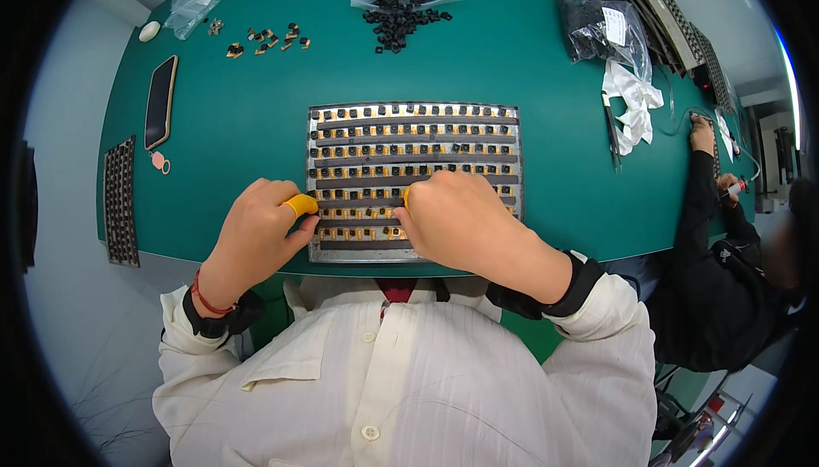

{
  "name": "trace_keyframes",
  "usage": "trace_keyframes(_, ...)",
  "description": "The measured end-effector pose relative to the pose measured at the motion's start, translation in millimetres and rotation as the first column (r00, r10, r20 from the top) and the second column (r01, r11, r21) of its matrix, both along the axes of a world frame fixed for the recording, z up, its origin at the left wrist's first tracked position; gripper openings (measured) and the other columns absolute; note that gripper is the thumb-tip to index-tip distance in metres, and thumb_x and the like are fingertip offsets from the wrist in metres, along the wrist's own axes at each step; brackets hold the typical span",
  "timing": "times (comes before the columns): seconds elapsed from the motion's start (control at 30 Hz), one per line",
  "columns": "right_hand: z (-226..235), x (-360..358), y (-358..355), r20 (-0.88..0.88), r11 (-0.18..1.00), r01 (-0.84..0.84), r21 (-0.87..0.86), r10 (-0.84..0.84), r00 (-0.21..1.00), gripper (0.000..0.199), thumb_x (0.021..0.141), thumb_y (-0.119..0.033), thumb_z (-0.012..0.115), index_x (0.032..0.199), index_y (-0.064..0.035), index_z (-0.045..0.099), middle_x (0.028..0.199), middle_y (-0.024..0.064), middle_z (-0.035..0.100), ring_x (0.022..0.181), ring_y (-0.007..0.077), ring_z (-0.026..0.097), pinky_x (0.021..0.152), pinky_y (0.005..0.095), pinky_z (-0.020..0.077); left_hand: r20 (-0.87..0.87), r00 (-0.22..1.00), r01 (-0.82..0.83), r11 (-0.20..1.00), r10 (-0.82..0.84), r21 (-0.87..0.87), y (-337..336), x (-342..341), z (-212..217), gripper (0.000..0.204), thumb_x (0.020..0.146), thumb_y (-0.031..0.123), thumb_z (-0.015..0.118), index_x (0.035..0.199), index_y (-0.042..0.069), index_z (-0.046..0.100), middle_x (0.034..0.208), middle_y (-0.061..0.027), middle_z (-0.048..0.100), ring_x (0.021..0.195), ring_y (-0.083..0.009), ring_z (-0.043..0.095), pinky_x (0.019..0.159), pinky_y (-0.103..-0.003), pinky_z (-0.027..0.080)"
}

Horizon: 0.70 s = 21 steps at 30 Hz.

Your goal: The person places small black plastic components into a grid of slots on a keyboard chassis. They use yellow finger cots to pick up the pieces from a pile on the table and insert them into the corresponding positions. The person occasionally lifts the chassis to inspect the placement of the components.

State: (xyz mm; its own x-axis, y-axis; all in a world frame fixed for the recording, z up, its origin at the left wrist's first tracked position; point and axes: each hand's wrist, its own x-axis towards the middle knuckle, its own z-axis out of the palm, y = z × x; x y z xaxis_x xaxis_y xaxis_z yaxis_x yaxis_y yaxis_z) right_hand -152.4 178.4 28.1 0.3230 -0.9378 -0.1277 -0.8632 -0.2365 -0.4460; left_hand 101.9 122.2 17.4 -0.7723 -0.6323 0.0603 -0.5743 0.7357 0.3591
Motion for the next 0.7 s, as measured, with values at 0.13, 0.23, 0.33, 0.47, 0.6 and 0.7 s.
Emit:
trace_keyframes(0.13, 17.2, -8.2, -13.7, -0.005, 0.983, -0.013, 0.182, 0.015, 1.0, 0.033, 0.086, -0.021, 0.069, 0.069, 0.007, 0.067, 0.057, 0.0231, 0.058, 0.054, 0.0376, 0.061, 0.058, 0.0436, 0.0515, 0.061, 0.998, 0.028, 0.988, -0.019, -0.149, 10.1, 0.9, -2.0, 0.013, 0.077, 0.01, 0.075, 0.077, -0.001, 0.068, 0.078, -0.0092, 0.06, 0.071, -0.0283, 0.056, 0.068, -0.038, 0.046)
trace_keyframes(0.23, 23.8, -19.6, -31.5, 0.02, 0.997, -0.03, 0.077, 0.029, 0.999, 0.029, 0.086, -0.021, 0.07, 0.078, 0.0075, 0.07, 0.064, 0.0239, 0.061, 0.061, 0.0371, 0.064, 0.059, 0.0421, 0.0515, 0.041, 0.999, 0.002, 0.981, 0.006, -0.193, 18.9, 1.1, -4.9, 0.014, 0.079, 0.011, 0.073, 0.071, 0.001, 0.067, 0.074, -0.009, 0.059, 0.069, -0.0277, 0.056, 0.065, -0.039, 0.044)
trace_keyframes(0.33, 27.9, -30.9, -60.8, 0.018, 0.996, 0.055, -0.073, -0.053, 0.998, 0.023, 0.085, -0.016, 0.068, 0.086, 0.0062, 0.073, 0.076, 0.0266, 0.067, 0.071, 0.0393, 0.067, 0.07, 0.0429, 0.0555, 0.183, 0.98, 0.105, 0.979, -0.072, -0.174, 30.9, -2.2, -0.3, 0.021, 0.082, 0.011, 0.071, 0.064, 0.003, 0.064, 0.071, -0.0096, 0.057, 0.068, -0.0268, 0.055, 0.063, -0.039, 0.042)
trace_keyframes(0.47, 11.6, -57.6, -117.4, 0.066, 0.972, 0.216, -0.096, -0.21, 0.975, 0.024, 0.084, -0.015, 0.066, 0.094, 0.0065, 0.072, 0.085, 0.0277, 0.068, 0.083, 0.0393, 0.069, 0.077, 0.042, 0.0553, 0.216, 0.974, 0.1, 0.981, -0.063, -0.166, 38.8, -9.2, -6.8, 0.031, 0.085, 0.018, 0.067, 0.059, 0.002, 0.061, 0.066, -0.0101, 0.053, 0.061, -0.0261, 0.053, 0.062, -0.04, 0.04)
trace_keyframes(0.6, -22.1, -73.3, -163.1, 0.061, 0.923, 0.357, -0.141, -0.351, 0.934, 0.026, 0.087, -0.013, 0.062, 0.102, 0.0068, 0.07, 0.092, 0.0264, 0.069, 0.086, 0.0373, 0.069, 0.079, 0.0411, 0.0542, 0.253, 0.962, 0.132, 0.984, -0.099, -0.117, 30.7, -11.5, -2.8, 0.032, 0.086, 0.02, 0.066, 0.059, 0.003, 0.061, 0.066, -0.0106, 0.057, 0.057, -0.0252, 0.055, 0.059, -0.038, 0.041)
trace_keyframes(0.7, -33.9, -65.7, -171.5, 0.062, 0.907, 0.383, -0.176, -0.378, 0.924, 0.027, 0.088, -0.011, 0.058, 0.106, 0.0074, 0.068, 0.096, 0.0264, 0.069, 0.09, 0.0376, 0.068, 0.082, 0.0417, 0.0532, 0.279, 0.95, 0.146, 0.989, -0.138, -0.008, 23.5, -10.8, 1.4, 0.032, 0.087, 0.02, 0.065, 0.061, 0.001, 0.063, 0.066, -0.0122, 0.057, 0.059, -0.029, 0.059, 0.058, -0.041, 0.044)
